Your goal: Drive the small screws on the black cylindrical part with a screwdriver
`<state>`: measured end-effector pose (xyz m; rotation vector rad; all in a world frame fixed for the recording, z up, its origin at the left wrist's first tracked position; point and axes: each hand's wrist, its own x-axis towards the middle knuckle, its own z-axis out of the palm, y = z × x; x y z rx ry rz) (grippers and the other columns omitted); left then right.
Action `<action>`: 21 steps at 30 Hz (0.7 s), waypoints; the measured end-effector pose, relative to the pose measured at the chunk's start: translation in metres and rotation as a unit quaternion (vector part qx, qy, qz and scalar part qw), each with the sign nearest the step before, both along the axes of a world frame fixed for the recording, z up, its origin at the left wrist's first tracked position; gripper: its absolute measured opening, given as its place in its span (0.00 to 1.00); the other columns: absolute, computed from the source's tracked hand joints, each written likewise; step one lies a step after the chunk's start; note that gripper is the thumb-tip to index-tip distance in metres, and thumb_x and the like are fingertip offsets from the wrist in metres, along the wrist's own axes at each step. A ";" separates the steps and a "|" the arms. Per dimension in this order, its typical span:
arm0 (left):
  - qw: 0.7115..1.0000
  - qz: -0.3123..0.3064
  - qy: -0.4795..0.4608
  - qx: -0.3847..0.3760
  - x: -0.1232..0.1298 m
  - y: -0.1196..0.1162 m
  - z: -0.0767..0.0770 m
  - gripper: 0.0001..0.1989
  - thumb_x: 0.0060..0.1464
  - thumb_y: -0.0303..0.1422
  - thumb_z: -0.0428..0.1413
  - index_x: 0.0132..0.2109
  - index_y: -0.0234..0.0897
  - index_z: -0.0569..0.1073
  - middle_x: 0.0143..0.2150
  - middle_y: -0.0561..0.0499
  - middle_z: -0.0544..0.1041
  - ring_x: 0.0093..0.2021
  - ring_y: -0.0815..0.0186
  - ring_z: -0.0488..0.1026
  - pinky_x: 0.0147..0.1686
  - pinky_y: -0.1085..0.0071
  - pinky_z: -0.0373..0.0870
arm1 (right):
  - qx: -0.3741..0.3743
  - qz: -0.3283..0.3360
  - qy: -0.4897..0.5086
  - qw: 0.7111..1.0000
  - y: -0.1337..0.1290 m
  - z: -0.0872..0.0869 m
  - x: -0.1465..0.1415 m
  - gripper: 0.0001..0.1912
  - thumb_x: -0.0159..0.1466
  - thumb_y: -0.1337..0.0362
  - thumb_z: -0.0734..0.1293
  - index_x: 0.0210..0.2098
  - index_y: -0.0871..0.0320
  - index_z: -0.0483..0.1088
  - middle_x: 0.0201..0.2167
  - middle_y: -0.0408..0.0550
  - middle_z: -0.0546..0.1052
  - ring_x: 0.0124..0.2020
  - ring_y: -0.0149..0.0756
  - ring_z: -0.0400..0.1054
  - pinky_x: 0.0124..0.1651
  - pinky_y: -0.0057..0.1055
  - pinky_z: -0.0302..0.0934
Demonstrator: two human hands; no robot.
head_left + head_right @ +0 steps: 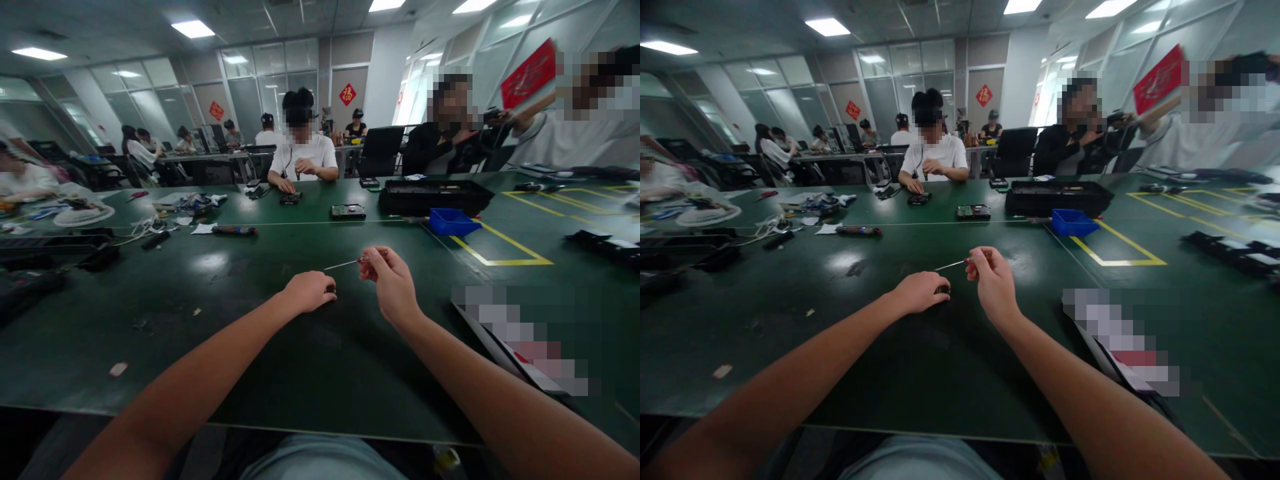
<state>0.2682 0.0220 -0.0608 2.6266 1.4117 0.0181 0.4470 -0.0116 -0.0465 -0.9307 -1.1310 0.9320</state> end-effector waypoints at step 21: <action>0.800 0.224 -0.541 -0.134 -0.100 0.020 0.010 0.12 0.54 0.40 0.57 0.36 0.33 0.72 0.30 0.51 0.70 0.23 0.71 0.63 0.22 0.74 0.54 | -0.002 0.010 -0.018 1.000 -0.001 0.002 0.002 0.11 0.65 0.53 0.66 0.36 0.54 0.71 0.28 0.42 0.73 0.28 0.32 0.66 0.32 0.33 0.62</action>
